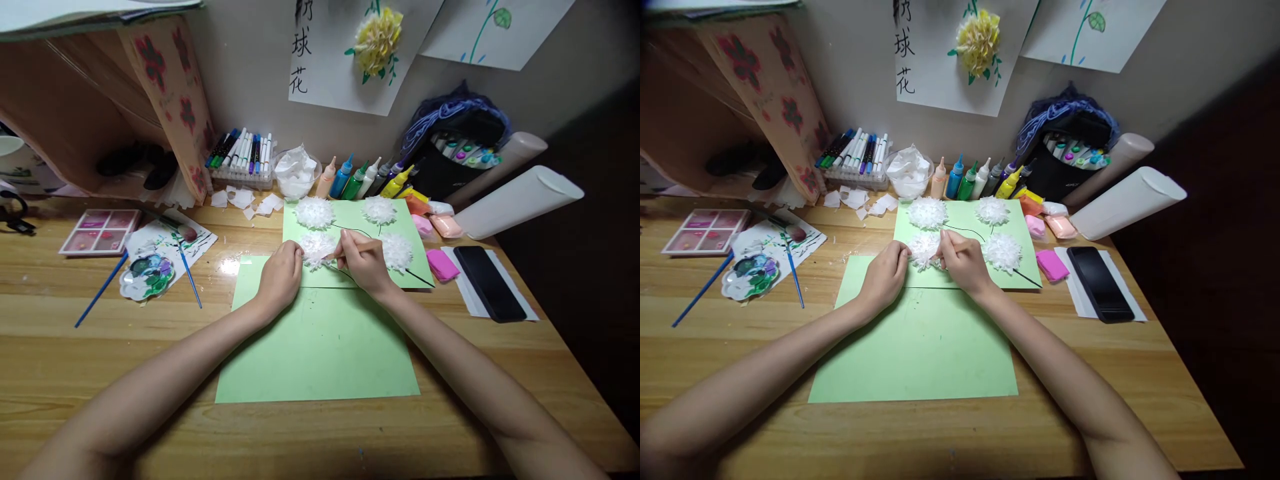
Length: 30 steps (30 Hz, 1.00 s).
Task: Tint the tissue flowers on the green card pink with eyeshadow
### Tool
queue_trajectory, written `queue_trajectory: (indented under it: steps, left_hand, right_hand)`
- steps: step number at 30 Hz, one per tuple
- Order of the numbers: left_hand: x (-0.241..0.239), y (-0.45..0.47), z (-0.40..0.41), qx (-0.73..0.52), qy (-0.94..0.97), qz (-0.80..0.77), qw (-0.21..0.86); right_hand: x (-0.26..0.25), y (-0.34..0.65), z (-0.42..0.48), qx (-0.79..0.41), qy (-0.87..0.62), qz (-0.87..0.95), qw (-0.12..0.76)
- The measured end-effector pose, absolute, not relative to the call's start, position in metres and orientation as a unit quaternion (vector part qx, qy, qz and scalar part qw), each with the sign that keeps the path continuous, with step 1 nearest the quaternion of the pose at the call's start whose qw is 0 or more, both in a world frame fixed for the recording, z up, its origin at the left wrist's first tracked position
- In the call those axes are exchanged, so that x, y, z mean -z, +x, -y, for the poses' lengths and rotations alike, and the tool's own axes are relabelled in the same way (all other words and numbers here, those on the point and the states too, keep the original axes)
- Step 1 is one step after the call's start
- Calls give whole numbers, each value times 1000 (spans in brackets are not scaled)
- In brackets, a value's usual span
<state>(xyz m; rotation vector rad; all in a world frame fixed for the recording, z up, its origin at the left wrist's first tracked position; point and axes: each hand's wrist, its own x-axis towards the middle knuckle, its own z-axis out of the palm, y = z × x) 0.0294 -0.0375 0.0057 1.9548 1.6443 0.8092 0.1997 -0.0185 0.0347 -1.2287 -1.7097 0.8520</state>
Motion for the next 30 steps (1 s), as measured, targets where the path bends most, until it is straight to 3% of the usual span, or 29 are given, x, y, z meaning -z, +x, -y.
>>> queue_trajectory:
  steps: [7, 11, 16, 25, 30]
  left_hand:
    - [-9, 14, 27, -367, 650, -595, 297]
    - [-17, -22, -7, -393, 643, -625, 202]
    - [-21, -60, -36, -326, 642, -692, 59]
    - [-12, -51, -52, -225, 751, -620, -35]
    - [-20, -48, -50, -327, 723, -608, 36]
  right_hand:
    - [-7, 216, 41, -251, -430, 703, 508]
    - [6, 220, 44, -265, -433, 667, 545]
    - [10, 221, 43, -274, -427, 666, 547]
    - [3, 217, 47, -259, -409, 679, 551]
    - [-2, 215, 47, -250, -401, 678, 563]
